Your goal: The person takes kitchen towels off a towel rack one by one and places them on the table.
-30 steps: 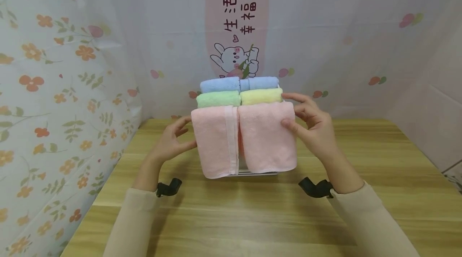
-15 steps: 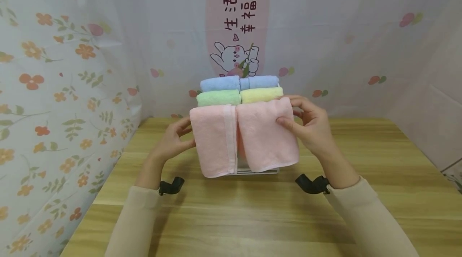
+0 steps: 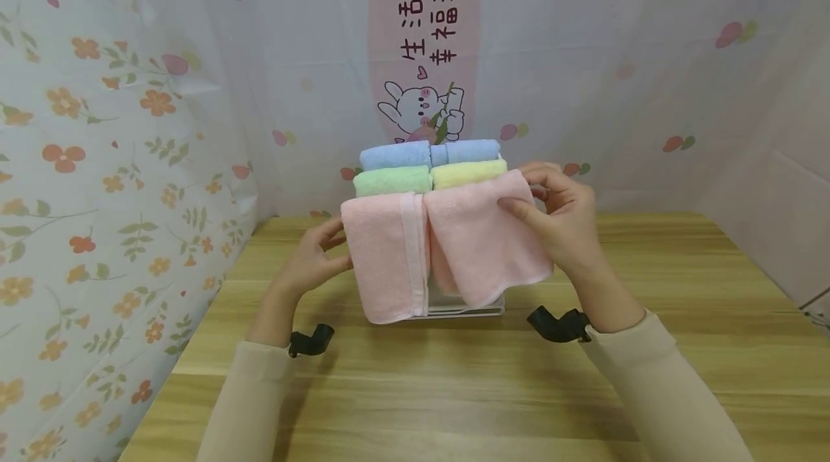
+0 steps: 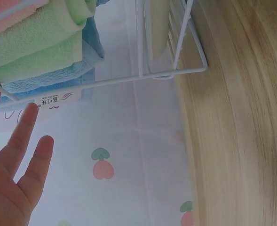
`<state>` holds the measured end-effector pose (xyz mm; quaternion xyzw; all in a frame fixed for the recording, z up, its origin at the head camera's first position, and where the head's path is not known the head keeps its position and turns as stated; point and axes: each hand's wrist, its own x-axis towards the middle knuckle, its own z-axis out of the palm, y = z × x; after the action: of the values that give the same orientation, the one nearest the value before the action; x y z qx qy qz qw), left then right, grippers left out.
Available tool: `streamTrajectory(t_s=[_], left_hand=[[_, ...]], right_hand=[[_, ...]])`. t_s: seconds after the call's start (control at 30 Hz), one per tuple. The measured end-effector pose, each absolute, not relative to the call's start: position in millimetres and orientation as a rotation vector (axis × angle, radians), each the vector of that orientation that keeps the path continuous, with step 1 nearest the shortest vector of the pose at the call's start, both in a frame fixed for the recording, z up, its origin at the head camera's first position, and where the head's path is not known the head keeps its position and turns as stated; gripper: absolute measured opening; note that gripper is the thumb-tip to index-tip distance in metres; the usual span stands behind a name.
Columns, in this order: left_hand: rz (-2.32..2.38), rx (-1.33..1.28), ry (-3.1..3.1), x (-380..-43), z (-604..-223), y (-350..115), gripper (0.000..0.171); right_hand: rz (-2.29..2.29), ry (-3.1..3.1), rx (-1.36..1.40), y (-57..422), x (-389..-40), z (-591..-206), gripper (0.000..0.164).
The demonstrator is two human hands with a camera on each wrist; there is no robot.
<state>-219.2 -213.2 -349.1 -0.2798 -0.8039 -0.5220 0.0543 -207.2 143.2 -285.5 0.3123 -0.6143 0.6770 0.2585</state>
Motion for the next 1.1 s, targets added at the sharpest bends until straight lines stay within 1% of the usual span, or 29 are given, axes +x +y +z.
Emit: streamTrajectory(t_s=[0.17,0.37,0.5,0.63,0.7,0.83,0.9,1.0,1.1], left_hand=[[-1.591,-0.851,-2.438,-219.9,-350.4,-212.8,0.063],[-1.605,-0.864,-2.426,-219.5,-350.3,-211.6,0.061],[-1.626,-0.845,-2.414,-218.4,-351.1,-211.4,0.061],[-1.637,-0.817,-2.424,-217.8,-353.2,-210.6,0.06],[-1.633,-0.817,-2.421,-218.1,-354.4,-209.9,0.057],[-1.632,-0.836,-2.395,-217.5,-354.3,-209.0,0.055],[-1.636,-0.847,-2.383,-217.2,-353.7,-208.6,0.055],[-1.638,-0.841,-2.384,-217.3,-353.6,-208.3,0.055],[-1.627,-0.818,-2.403,-216.9,-354.2,-207.7,0.056]], right_hand=[[1.886,-1.609,0.896,141.6,-208.0,-285.7,0.02],[1.855,-1.64,0.921,139.6,-206.8,-289.7,0.026],[1.81,-1.638,0.913,137.1,-208.1,-289.0,0.019],[1.836,-1.643,0.916,135.8,-207.6,-287.5,0.019],[1.856,-1.694,0.907,136.0,-205.9,-287.1,0.023],[1.892,-1.868,0.858,136.9,-202.0,-284.0,0.041],[1.812,-1.983,0.831,137.3,-200.9,-281.0,0.045],[1.619,-2.101,0.804,137.7,-199.9,-277.0,0.04],[1.466,-2.123,0.767,137.4,-199.9,-275.4,0.025]])
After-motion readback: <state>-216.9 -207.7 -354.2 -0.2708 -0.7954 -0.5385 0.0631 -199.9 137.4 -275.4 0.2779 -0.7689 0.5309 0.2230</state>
